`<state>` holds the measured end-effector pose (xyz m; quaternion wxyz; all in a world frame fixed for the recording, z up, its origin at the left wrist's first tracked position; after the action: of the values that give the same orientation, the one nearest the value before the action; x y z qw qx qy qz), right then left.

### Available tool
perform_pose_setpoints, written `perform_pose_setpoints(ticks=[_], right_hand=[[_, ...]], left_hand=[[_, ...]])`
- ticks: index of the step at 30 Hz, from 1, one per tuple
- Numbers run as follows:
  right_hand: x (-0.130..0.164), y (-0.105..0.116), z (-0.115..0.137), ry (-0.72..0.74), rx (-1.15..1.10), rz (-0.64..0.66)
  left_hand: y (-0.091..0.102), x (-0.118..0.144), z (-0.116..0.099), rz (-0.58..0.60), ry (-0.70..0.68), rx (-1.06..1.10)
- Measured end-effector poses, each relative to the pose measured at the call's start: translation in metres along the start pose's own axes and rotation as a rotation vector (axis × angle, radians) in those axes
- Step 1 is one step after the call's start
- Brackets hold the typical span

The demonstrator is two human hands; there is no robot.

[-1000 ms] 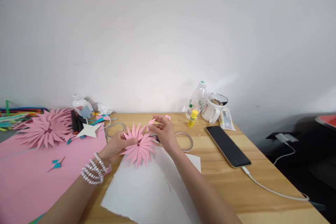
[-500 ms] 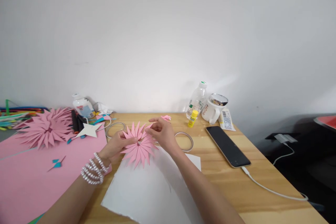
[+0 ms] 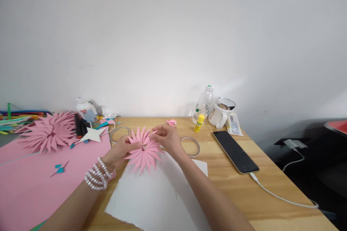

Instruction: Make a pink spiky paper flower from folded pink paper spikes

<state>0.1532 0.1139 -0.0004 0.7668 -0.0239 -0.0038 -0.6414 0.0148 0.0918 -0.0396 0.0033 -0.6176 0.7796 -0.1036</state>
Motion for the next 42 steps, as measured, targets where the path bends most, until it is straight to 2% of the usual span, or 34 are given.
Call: perform_pose_setpoints(ticks=[7,15,22,24,30,35,40,42], right_hand=[[0.001,-0.002,0.001,0.042,0.034,0.023],[-0.003,-0.003,-0.005,0.033,0.039,0.056],[0.007,-0.012,0.003,0.083,0.056,0.088],[0.009,-0.012,0.002,0.071,0.059,0.094],[0.008,-0.003,-0.009,-0.036,0.065,0.006],[0.008,-0.004,-0.013,-0.072,0.138,0.032],[0.011,-0.011,-0.01,-0.064,0.092,0.132],[0.011,-0.01,-0.01,-0.069,0.081,0.123]], left_hand=[[0.0,0.001,-0.001,-0.025,0.008,0.011],[-0.007,0.002,-0.004,0.029,-0.009,0.027],[-0.007,0.002,-0.002,0.036,-0.007,0.049],[-0.008,0.002,-0.002,0.046,-0.014,0.05],[-0.008,0.001,0.0,0.056,-0.014,0.051],[-0.014,0.005,-0.006,0.069,-0.028,0.069],[-0.019,0.007,-0.006,0.099,-0.009,0.067],[-0.019,0.006,-0.004,0.104,-0.002,0.069]])
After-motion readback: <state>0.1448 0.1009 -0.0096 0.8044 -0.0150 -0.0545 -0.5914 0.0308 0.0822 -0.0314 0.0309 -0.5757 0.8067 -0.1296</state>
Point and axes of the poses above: each hand's wrist, its own x-axis away from the middle knuckle, its own y-axis out of the back of the hand, z = x × y, the point moved 10 cm from there along -x, towards the middle knuckle, and after that the axes turned 6 degrees about -y, right-handed, at the moved point
